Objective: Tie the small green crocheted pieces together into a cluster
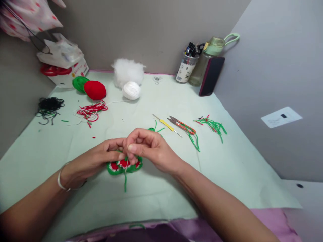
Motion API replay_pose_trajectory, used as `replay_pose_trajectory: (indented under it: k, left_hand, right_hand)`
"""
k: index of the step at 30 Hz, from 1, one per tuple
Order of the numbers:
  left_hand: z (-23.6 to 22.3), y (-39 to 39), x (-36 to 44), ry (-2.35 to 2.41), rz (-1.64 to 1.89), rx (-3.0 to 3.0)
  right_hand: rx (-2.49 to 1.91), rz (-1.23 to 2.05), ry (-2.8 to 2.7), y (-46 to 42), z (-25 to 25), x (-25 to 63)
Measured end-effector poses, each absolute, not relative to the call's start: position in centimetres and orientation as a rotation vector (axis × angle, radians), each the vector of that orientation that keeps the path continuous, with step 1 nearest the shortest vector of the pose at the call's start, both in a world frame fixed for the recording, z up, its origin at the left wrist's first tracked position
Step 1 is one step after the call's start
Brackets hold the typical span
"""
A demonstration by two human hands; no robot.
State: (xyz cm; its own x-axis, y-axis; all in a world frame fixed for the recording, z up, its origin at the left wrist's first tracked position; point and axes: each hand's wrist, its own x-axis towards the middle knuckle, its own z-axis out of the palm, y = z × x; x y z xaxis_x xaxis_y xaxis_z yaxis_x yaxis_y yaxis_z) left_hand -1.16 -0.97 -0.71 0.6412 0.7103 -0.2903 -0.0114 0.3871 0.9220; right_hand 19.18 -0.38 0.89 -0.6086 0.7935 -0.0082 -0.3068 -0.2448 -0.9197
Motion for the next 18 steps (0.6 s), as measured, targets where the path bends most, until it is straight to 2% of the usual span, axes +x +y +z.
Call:
replay_pose_trajectory:
  k: [9, 18]
  left_hand:
    - [-0.58, -1.21, -1.44, 0.795, 0.530, 1.153]
    - [-0.93, -1.03, -0.59, 0.818, 0.730, 1.064]
  right_hand:
    - [-0.765, 1.977, -0.845, 0.79, 0.27, 19.15]
    - [-0.806, 1.857, -0.941, 0.62, 0.67, 19.23]
